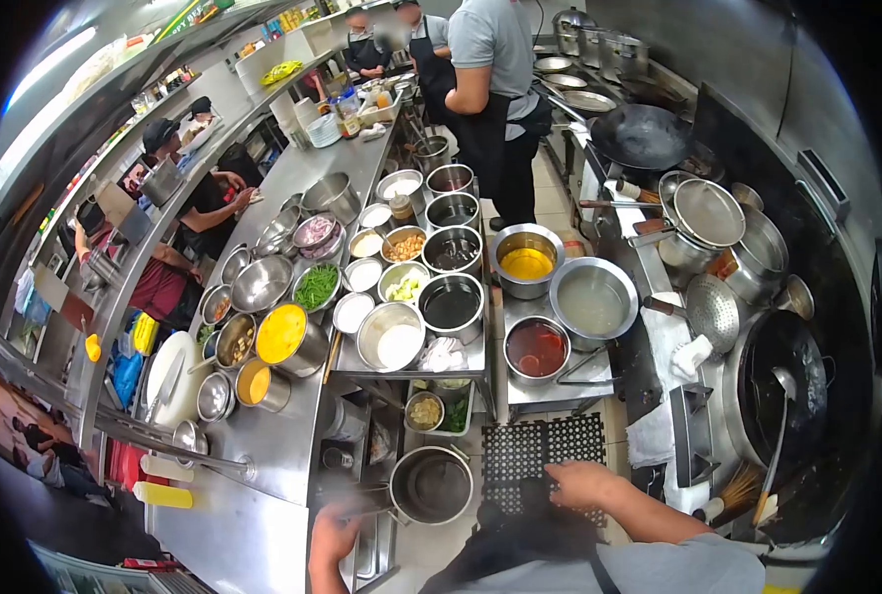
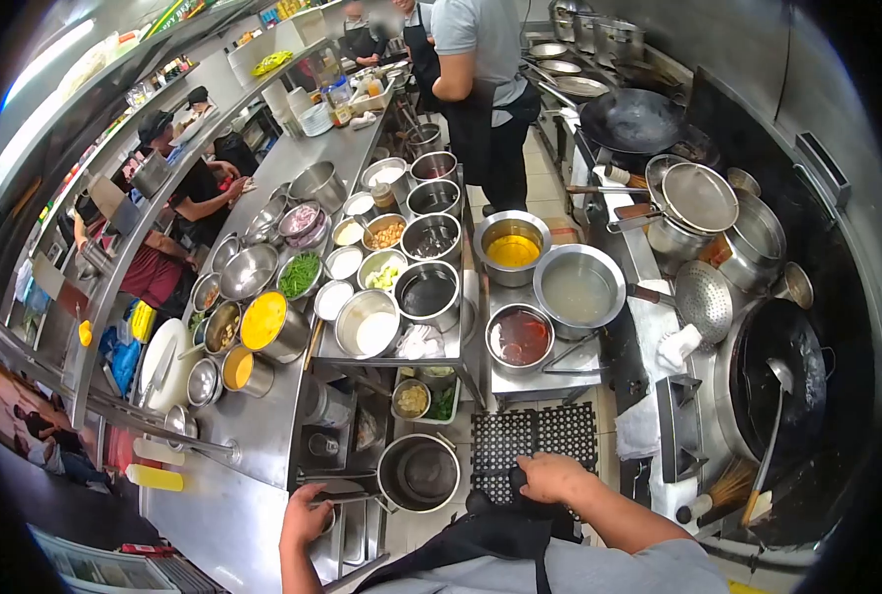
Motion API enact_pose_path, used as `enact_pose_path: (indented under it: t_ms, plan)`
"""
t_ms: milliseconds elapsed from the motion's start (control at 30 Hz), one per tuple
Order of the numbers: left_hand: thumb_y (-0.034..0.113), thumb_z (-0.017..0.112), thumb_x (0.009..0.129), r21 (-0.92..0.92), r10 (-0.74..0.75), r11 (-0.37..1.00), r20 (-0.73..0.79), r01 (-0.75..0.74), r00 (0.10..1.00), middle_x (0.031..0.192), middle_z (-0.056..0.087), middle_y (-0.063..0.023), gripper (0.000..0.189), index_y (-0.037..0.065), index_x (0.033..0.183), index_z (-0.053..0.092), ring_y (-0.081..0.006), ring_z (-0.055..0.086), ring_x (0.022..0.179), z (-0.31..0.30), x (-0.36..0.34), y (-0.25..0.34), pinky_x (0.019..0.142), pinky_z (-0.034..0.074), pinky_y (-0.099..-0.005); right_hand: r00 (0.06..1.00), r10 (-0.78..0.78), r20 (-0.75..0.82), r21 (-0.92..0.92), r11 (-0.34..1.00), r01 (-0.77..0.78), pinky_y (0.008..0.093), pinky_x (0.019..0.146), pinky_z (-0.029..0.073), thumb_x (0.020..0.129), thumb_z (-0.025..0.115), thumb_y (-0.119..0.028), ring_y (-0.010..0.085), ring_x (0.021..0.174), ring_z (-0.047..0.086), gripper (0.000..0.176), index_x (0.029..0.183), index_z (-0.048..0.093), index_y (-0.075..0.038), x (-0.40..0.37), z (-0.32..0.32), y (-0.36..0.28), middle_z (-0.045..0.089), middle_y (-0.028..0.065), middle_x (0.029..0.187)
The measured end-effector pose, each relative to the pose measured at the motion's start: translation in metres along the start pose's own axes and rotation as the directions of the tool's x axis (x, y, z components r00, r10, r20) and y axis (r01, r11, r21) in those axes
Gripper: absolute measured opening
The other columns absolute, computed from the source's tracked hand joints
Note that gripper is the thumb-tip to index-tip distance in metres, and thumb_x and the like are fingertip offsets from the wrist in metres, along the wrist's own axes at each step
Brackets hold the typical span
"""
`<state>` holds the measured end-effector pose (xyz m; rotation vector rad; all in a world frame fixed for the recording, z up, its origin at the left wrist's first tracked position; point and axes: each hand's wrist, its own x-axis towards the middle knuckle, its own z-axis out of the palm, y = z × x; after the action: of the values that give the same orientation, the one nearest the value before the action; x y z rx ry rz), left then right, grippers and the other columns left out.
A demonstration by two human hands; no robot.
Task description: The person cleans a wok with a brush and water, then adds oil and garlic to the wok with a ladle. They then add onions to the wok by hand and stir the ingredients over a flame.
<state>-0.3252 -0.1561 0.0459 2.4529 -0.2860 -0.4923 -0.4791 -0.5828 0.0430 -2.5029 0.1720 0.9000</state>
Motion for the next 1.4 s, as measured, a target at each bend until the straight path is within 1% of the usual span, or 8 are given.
enact_pose_path:
  t_ms: [133, 467, 700, 867, 1133, 1200, 1333, 1400]
  plan:
    - [0.017, 0.067, 0.072, 0.056, -0.188, 0.98, -0.054, 0.191, 0.981, 0.098, 0.066, -0.019, 0.033, 0.001, 0.101, 0.065, -0.0347, 0.062, 0.088, 0.011, -0.015, -0.015, 0.078, 0.05, -0.0372, 0.998, -0.064, -0.018, -0.012, 0.998, 0.064, 0.0419, 0.091, 0.047, 0.083, 0.059, -0.033, 0.034, 0.11, 0.055, 0.06, 0.133, 0.042, -0.006, 0.022, -0.012, 0.018, 0.055, 0.0198, 0.121]
    - [0.01, 0.068, 0.069, 0.028, -0.223, 0.97, -0.289, 0.241, 0.931, 0.12, 0.056, -0.0205, 0.049, -0.002, 0.115, 0.056, -0.0337, 0.053, 0.113, -0.01, -0.041, 0.02, 0.097, 0.041, -0.0365, 0.976, -0.124, 0.181, -0.121, 0.982, 0.148, 0.0439, 0.089, 0.047, 0.083, 0.059, -0.031, 0.0326, 0.109, 0.057, 0.05, 0.125, 0.049, -0.006, 0.07, -0.008, 0.041, 0.055, 0.0181, 0.121]
    - [0.025, 0.067, 0.077, 0.052, -0.332, 0.905, -0.535, 0.422, 0.777, 0.142, 0.033, -0.026, 0.064, -0.004, 0.129, 0.044, -0.0367, 0.031, 0.133, -0.016, 0.014, -0.112, 0.11, 0.025, -0.0413, 0.942, -0.182, 0.281, -0.122, 0.967, 0.224, 0.0428, 0.093, 0.045, 0.083, 0.057, -0.031, 0.0308, 0.117, 0.052, 0.055, 0.131, 0.046, -0.007, 0.096, -0.013, 0.022, 0.054, 0.0188, 0.125]
    - [0.041, 0.052, 0.088, 0.251, -0.353, 0.622, -0.755, 0.742, 0.552, 0.148, 0.022, -0.0251, 0.071, -0.002, 0.14, 0.03, -0.0377, 0.015, 0.139, 0.012, 0.054, -0.161, 0.113, 0.012, -0.0479, 0.932, -0.177, 0.315, -0.124, 0.966, 0.226, 0.0435, 0.089, 0.047, 0.082, 0.058, -0.033, 0.0339, 0.109, 0.056, 0.054, 0.127, 0.048, -0.005, 0.119, 0.008, 0.025, 0.06, 0.0194, 0.114]
    - [0.05, 0.049, 0.086, 0.594, -0.167, 0.562, -0.601, 0.576, 0.782, 0.149, 0.016, -0.0253, 0.082, -0.003, 0.143, 0.021, -0.0389, 0.011, 0.14, 0.016, 0.047, -0.166, 0.112, 0.008, -0.0521, 0.879, -0.04, 0.475, -0.193, 0.97, 0.149, 0.0425, 0.089, 0.047, 0.082, 0.058, -0.035, 0.0341, 0.106, 0.058, 0.052, 0.121, 0.051, -0.001, 0.213, 0.12, 0.067, 0.062, 0.0197, 0.11]
    - [0.056, 0.051, 0.083, 0.58, -0.053, 0.71, -0.522, 0.4, 0.851, 0.149, 0.016, -0.0253, 0.09, -0.004, 0.143, 0.02, -0.0396, 0.012, 0.14, 0.01, 0.048, -0.161, 0.112, 0.008, -0.0512, 0.924, -0.308, 0.224, -0.001, 0.948, 0.317, 0.0414, 0.087, 0.048, 0.08, 0.061, -0.035, 0.0346, 0.1, 0.06, 0.051, 0.119, 0.055, -0.003, 0.268, 0.181, 0.083, 0.062, 0.0187, 0.109]
    - [0.048, 0.059, 0.075, 0.549, -0.095, 0.739, -0.487, 0.389, 0.868, 0.148, 0.02, -0.0259, 0.093, -0.004, 0.142, 0.022, -0.0409, 0.016, 0.138, 0.004, 0.052, -0.154, 0.112, 0.01, -0.0495, 0.953, -0.273, -0.128, 0.15, 0.945, 0.291, 0.0425, 0.07, 0.048, 0.079, 0.064, -0.03, 0.0316, 0.08, 0.062, 0.023, 0.086, 0.06, -0.008, 0.423, 0.224, 0.045, 0.063, 0.0174, 0.085]
    - [0.043, 0.061, 0.072, 0.545, -0.109, 0.733, -0.498, 0.408, 0.86, 0.147, 0.021, -0.0261, 0.092, -0.004, 0.142, 0.023, -0.0412, 0.017, 0.138, 0.004, 0.053, -0.156, 0.112, 0.011, -0.0493, 0.991, 0.114, -0.071, 0.396, 0.915, -0.077, 0.0425, 0.069, 0.048, 0.08, 0.063, -0.026, 0.0293, 0.081, 0.063, 0.023, 0.088, 0.062, -0.004, 0.521, 0.245, 0.034, 0.065, 0.0131, 0.087]
